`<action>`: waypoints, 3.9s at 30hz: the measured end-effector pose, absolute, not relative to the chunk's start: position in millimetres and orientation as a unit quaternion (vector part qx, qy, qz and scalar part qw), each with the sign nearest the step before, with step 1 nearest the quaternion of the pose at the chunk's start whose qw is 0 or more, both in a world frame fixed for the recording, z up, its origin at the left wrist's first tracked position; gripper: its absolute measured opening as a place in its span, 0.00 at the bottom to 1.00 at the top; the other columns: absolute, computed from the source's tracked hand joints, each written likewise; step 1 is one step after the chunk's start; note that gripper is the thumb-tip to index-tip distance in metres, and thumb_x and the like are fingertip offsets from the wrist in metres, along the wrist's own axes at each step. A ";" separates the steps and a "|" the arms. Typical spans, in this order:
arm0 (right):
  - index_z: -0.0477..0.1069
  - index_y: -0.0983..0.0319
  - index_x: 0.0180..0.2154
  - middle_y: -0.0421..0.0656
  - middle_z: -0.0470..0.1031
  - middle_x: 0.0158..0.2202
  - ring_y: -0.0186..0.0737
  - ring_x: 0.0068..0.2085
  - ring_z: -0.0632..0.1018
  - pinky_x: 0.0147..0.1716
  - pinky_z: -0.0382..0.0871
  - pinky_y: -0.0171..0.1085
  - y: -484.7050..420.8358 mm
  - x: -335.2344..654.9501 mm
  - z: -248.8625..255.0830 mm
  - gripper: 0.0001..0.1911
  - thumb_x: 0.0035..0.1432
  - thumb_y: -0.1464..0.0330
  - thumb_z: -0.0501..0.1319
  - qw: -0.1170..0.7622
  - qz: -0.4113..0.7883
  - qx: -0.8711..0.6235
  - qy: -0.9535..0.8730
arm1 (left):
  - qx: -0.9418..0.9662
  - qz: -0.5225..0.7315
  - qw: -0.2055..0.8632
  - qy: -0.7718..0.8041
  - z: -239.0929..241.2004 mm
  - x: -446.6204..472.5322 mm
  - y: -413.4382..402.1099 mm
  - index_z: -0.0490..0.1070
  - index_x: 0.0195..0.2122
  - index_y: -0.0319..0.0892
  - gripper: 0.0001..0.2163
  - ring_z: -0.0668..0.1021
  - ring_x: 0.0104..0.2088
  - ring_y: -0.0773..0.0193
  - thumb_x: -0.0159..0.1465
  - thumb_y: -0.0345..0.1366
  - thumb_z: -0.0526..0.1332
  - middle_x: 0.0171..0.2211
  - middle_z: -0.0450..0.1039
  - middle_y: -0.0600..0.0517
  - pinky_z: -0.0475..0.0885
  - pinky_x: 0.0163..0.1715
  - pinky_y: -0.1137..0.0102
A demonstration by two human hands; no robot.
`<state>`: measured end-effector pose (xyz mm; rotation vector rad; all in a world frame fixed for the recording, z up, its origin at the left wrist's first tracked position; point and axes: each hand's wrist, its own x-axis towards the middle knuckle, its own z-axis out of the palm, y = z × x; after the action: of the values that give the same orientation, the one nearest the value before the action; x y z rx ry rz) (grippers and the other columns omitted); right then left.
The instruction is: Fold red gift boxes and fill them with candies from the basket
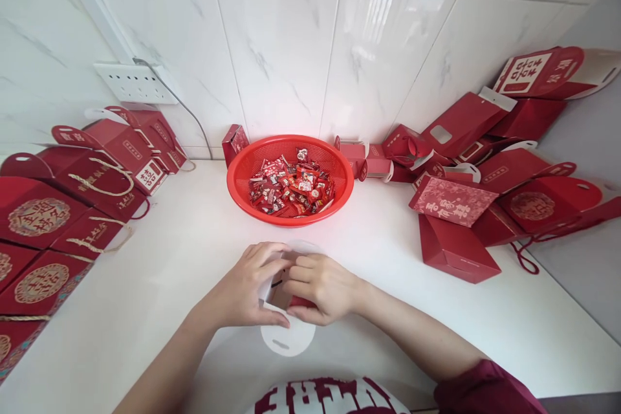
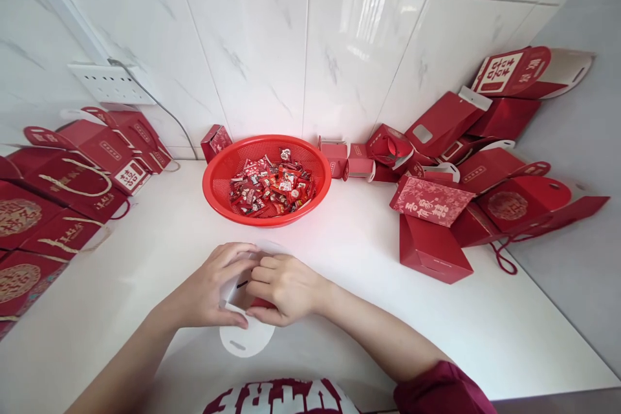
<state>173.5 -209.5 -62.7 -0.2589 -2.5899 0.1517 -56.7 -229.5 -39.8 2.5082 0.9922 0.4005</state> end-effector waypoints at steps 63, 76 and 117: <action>0.79 0.60 0.38 0.45 0.80 0.41 0.44 0.42 0.79 0.44 0.70 0.39 -32.8 193.3 -5.6 0.07 0.62 0.71 0.61 -0.091 0.196 -0.426 -0.879 | 0.784 0.408 0.307 0.354 -118.8 -44.2 -197.1 0.50 0.67 0.47 0.44 0.62 0.62 0.42 0.53 0.51 0.70 0.59 0.54 0.40 0.61 0.61 0.46; 0.61 0.66 0.63 0.61 0.63 0.63 0.60 0.59 0.71 0.55 0.66 0.52 14.5 176.6 -32.9 0.40 0.58 0.48 0.62 -0.151 0.194 -0.549 -0.799 | 0.776 0.415 0.317 0.354 -116.5 -42.6 -194.3 0.50 0.66 0.47 0.44 0.62 0.61 0.42 0.53 0.51 0.70 0.59 0.55 0.41 0.61 0.60 0.46; 0.72 0.62 0.49 0.47 0.78 0.50 0.42 0.49 0.78 0.47 0.68 0.37 -74.8 189.2 1.9 0.16 0.69 0.71 0.48 0.042 0.251 -0.477 -0.841 | 0.758 0.417 0.348 0.361 -121.0 -44.8 -197.4 0.53 0.66 0.50 0.43 0.61 0.62 0.40 0.53 0.49 0.71 0.61 0.53 0.41 0.61 0.61 0.46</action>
<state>189.2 -74.8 1.9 -1.4597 -2.5753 0.7693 -44.8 -197.4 -121.0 1.9638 0.9360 1.0821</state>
